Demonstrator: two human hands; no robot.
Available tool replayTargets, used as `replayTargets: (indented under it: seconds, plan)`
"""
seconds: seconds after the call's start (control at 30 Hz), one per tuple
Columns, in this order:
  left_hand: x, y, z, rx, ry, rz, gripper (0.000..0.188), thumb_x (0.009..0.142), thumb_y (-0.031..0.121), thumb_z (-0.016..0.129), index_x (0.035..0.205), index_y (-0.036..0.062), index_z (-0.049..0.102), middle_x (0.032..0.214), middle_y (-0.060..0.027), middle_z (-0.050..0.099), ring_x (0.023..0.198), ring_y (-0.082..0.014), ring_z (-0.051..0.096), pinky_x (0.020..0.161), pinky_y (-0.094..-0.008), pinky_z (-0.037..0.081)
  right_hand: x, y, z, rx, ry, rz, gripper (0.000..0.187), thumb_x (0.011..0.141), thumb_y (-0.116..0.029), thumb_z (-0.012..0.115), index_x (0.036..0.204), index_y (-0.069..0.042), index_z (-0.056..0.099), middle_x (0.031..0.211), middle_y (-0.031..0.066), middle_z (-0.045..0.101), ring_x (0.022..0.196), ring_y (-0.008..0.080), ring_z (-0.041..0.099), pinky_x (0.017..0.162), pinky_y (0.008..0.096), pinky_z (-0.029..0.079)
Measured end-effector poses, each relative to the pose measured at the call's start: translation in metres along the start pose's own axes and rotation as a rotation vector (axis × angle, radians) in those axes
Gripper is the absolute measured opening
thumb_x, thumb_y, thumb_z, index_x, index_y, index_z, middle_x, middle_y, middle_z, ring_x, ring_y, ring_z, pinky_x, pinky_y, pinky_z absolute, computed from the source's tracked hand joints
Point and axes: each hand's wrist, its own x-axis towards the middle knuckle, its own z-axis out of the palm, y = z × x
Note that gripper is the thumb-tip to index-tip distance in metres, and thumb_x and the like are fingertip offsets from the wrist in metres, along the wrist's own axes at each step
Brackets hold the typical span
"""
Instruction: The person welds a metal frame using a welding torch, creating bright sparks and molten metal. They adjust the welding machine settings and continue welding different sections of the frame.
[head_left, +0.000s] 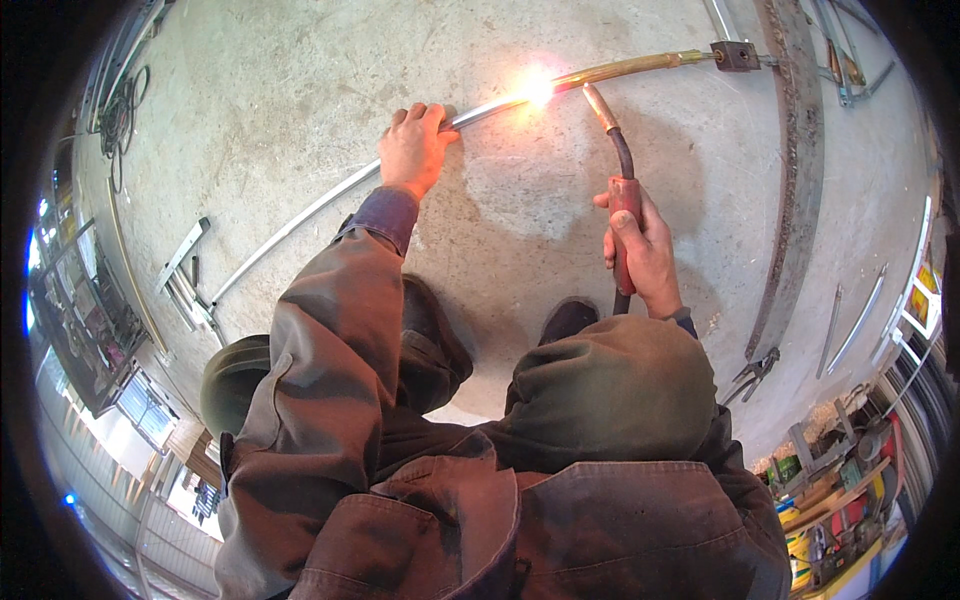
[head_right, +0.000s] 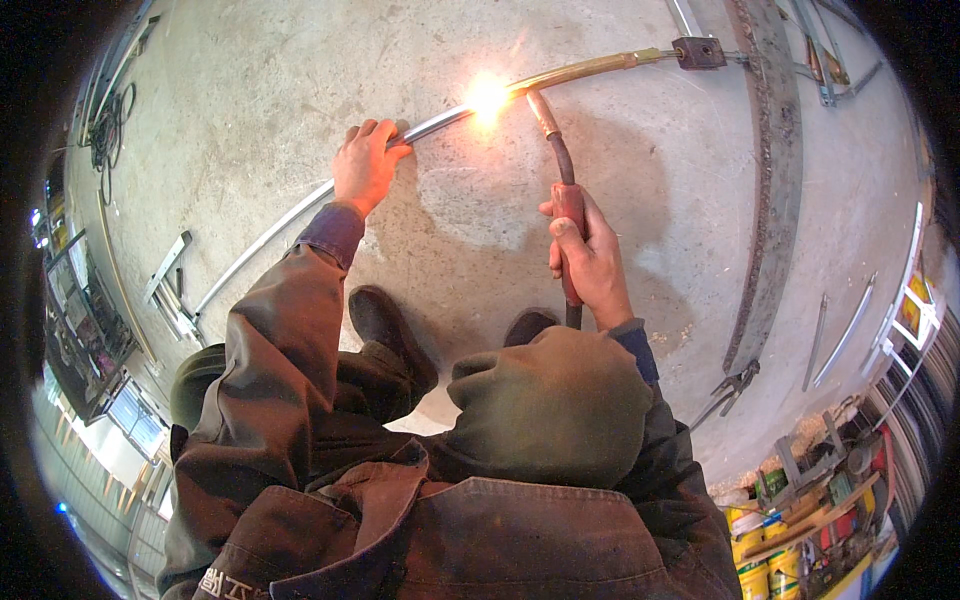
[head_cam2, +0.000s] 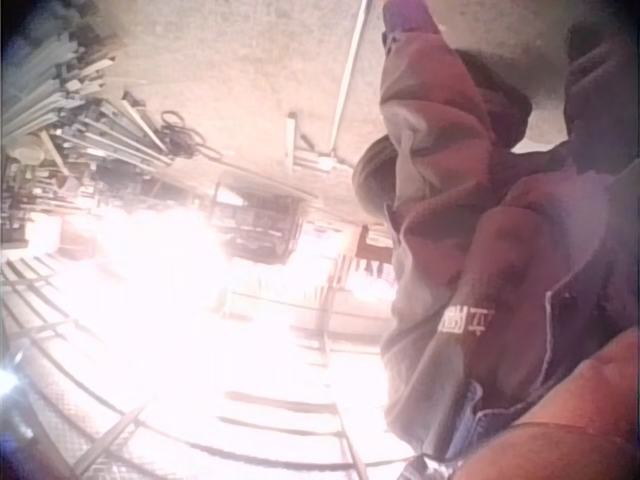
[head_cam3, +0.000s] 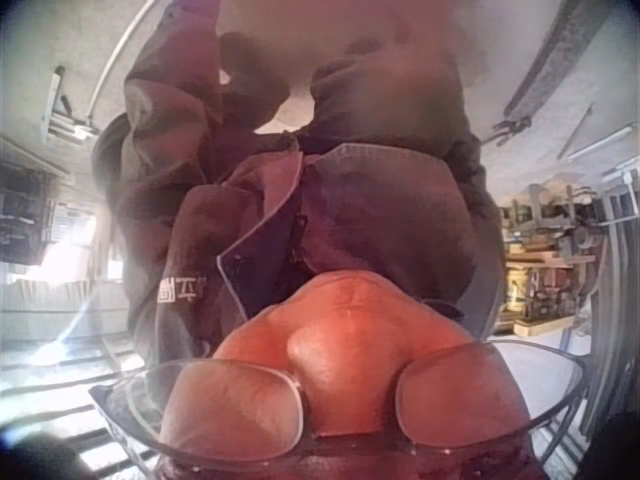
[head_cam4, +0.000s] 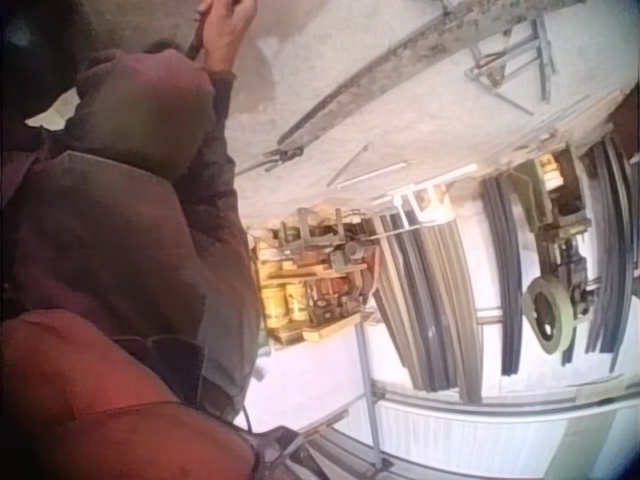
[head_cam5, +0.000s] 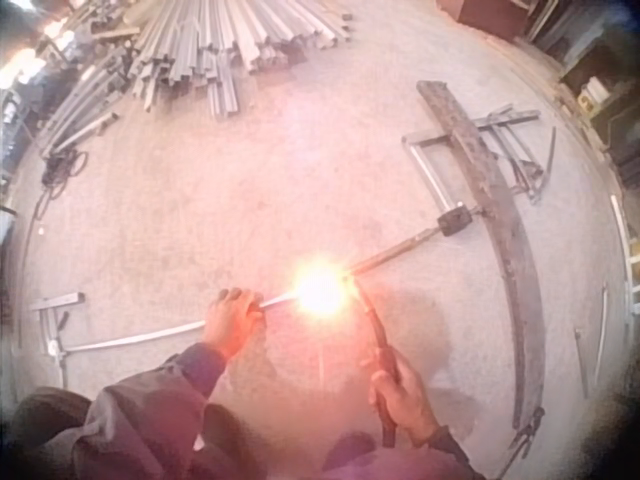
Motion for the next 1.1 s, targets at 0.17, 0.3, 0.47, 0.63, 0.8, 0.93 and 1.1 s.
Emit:
replayTargets:
  seconds: [0.17,0.3,0.47,0.63,0.8,0.93,1.1]
  plan:
    - [0.002,-0.006,-0.002,-0.004,-0.031,0.026,0.027,0.088,0.032,0.077,0.102,0.0113,0.067,0.1,-0.0069,0.068,0.1,-0.0346,0.065,0.082,-0.0485,0.054,-0.006,-0.001,0.001,0.022,0.027,0.014,0.052,0.103,-0.037,0.064,0.14,-0.002,0.054,0.118,0.0072,0.067,0.062,0.0078,0.058,0.053,0.0268,0.049]
    - [0.004,-0.005,-0.004,0.003,-0.06,0.039,0.027,0.09,0.033,0.076,0.102,0.0104,0.067,0.099,-0.0084,0.067,0.1,-0.035,0.065,0.082,-0.0485,0.053,-0.008,0.003,-0.004,0.0,0.01,0.013,0.05,0.104,-0.034,0.064,0.142,-0.002,0.053,0.118,0.0069,0.067,0.062,0.008,0.058,0.053,0.0271,0.049]
    - [0.005,-0.006,-0.004,0.048,-0.1,0.038,0.026,0.091,0.033,0.076,0.103,0.0112,0.069,0.102,-0.0068,0.07,0.102,-0.0319,0.067,0.084,-0.048,0.054,-0.009,0.005,-0.002,0.028,-0.012,0.027,0.05,0.104,-0.035,0.064,0.141,-0.003,0.054,0.116,0.0061,0.066,0.061,0.0077,0.057,0.053,0.0269,0.049]
    - [0.009,-0.005,-0.007,0.034,-0.129,0.059,0.026,0.093,0.032,0.073,0.109,0.0121,0.071,0.103,-0.0082,0.071,0.103,-0.0323,0.068,0.085,-0.0475,0.054,-0.01,-0.001,-0.005,0.009,-0.023,0.043,0.047,0.104,-0.03,0.064,0.141,-0.003,0.053,0.116,0.0054,0.066,0.062,0.0068,0.056,0.053,0.027,0.049]
    - [0.007,-0.012,-0.012,0.001,-0.148,0.065,0.026,0.093,0.03,0.073,0.111,0.0114,0.072,0.105,-0.0101,0.071,0.105,-0.033,0.068,0.088,-0.0475,0.055,-0.011,0.0,0.0,0.052,0.0,0.061,0.046,0.104,-0.027,0.063,0.142,-0.004,0.053,0.114,0.0033,0.066,0.062,0.0068,0.056,0.054,0.0275,0.05]
    - [0.013,-0.008,-0.018,-0.013,-0.251,0.049,0.026,0.093,0.029,0.073,0.111,0.0106,0.073,0.106,-0.0113,0.072,0.105,-0.0337,0.068,0.088,-0.0473,0.055,-0.014,-0.005,-0.003,0.057,-0.014,0.064,0.045,0.104,-0.023,0.061,0.143,-0.004,0.052,0.113,0.0039,0.066,0.063,0.0069,0.056,0.054,0.0272,0.05]
    - [0.016,-0.019,-0.026,-0.186,-0.303,0.051,0.027,0.093,0.025,0.072,0.113,0.0082,0.074,0.107,-0.0148,0.073,0.101,-0.0364,0.069,0.086,-0.0475,0.054,-0.012,-0.003,-0.005,0.067,-0.047,0.061,0.047,0.104,-0.028,0.061,0.143,-0.003,0.052,0.118,0.0064,0.066,0.065,0.0083,0.058,0.056,0.0273,0.05]
